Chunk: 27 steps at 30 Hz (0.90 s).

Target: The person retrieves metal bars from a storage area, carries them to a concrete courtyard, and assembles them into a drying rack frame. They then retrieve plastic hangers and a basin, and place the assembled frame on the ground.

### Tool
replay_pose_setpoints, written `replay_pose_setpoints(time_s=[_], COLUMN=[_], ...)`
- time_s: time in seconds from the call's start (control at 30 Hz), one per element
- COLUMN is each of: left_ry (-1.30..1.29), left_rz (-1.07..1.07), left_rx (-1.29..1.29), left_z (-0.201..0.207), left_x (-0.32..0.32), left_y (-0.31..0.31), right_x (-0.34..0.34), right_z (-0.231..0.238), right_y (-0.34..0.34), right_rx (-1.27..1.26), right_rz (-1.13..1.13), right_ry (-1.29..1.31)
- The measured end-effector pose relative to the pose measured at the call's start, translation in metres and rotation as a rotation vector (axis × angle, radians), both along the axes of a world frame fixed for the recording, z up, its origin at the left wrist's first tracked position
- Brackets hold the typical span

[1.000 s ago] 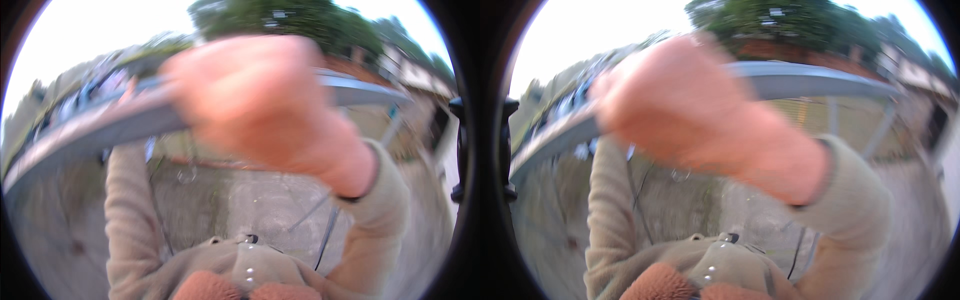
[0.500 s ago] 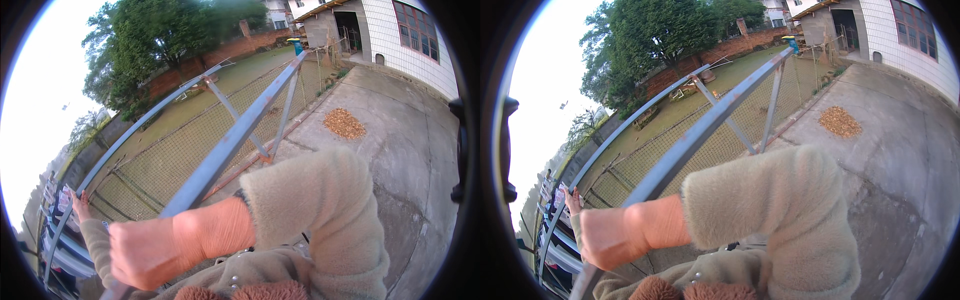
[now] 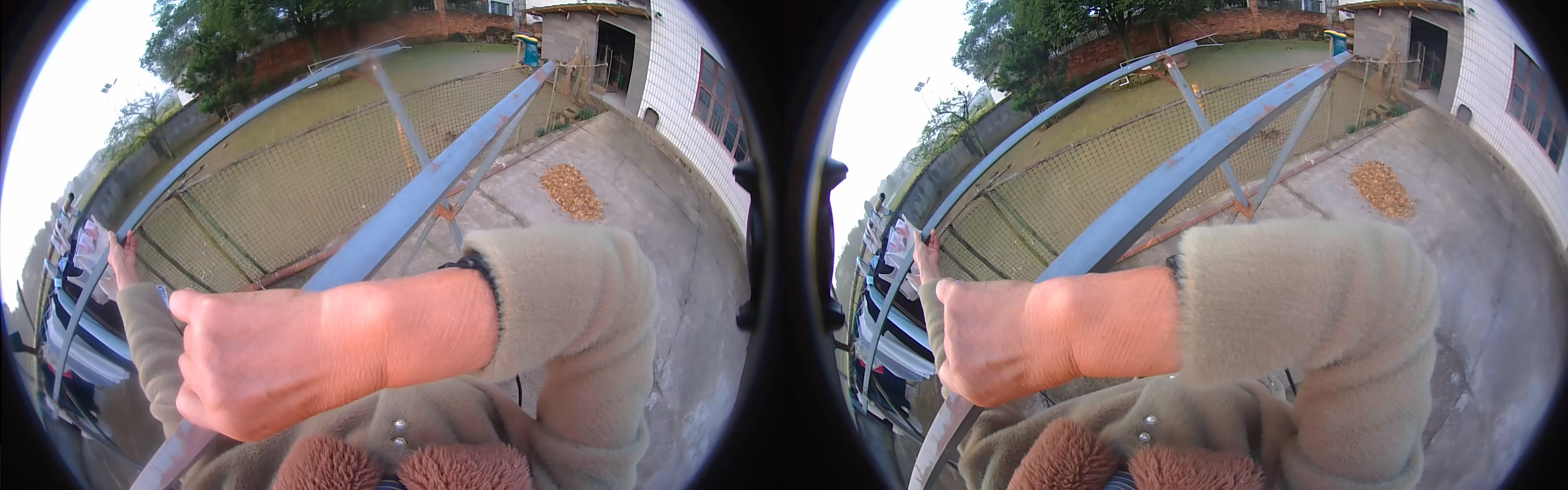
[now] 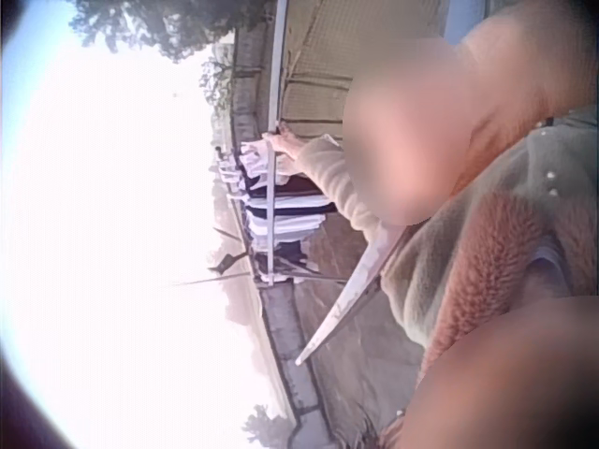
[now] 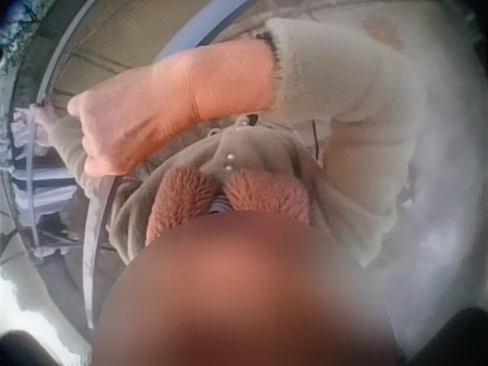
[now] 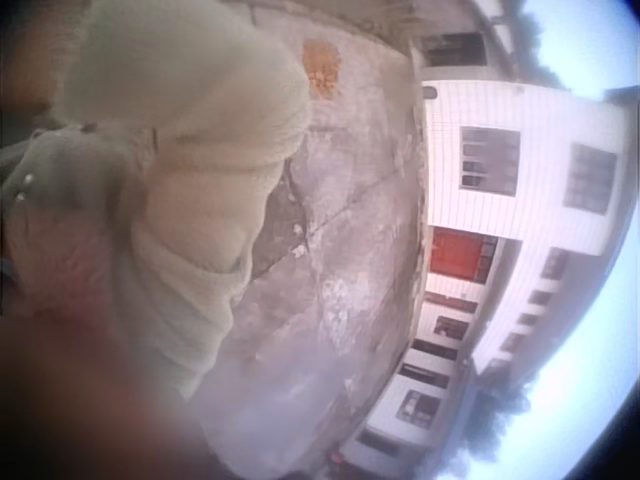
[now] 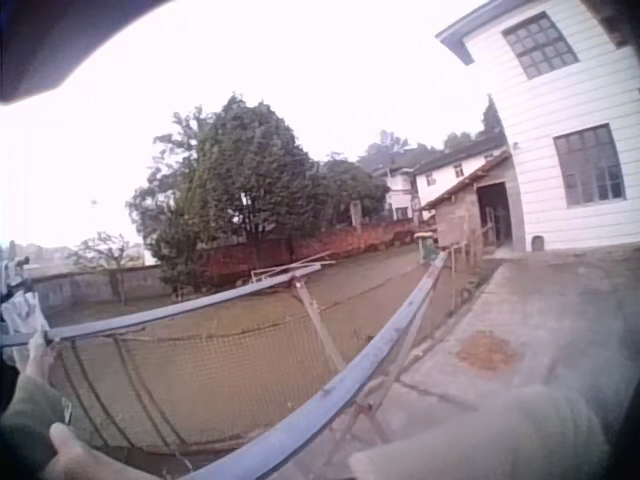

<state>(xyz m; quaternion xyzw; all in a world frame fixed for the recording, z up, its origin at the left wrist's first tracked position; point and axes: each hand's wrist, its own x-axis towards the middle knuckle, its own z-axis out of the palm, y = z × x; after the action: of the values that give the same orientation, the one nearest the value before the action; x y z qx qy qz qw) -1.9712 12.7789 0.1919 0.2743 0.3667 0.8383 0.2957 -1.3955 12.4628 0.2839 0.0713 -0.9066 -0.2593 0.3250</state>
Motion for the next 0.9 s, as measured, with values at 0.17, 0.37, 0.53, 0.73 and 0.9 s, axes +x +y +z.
replay_pose_setpoints(time_s=[0.17,0.37,0.53,0.73,0.9], left_ry=[-0.017,0.04,0.213,0.379,0.114], left_rz=[0.037,0.062,0.001,-0.277,-0.336], left_rx=[0.058,-0.142,-0.272,-0.252,-0.739], left_z=[-0.009,-0.015,-0.061,-0.166,-0.251], left_x=[0.011,0.068,0.156,0.293,0.394], left_y=[-0.005,-0.062,-0.136,-0.272,-0.39], right_x=[0.0,0.018,0.078,0.188,0.247], right_z=[0.001,-0.006,0.002,-0.005,-0.022], right_y=[-0.008,0.005,0.04,0.063,0.099], right_rx=[-0.118,-0.209,-0.259,-0.335,-0.408], right_rz=[0.025,-0.059,-0.188,-0.471,-0.499], right_ry=[0.012,-0.008,-0.014,0.111,0.181])
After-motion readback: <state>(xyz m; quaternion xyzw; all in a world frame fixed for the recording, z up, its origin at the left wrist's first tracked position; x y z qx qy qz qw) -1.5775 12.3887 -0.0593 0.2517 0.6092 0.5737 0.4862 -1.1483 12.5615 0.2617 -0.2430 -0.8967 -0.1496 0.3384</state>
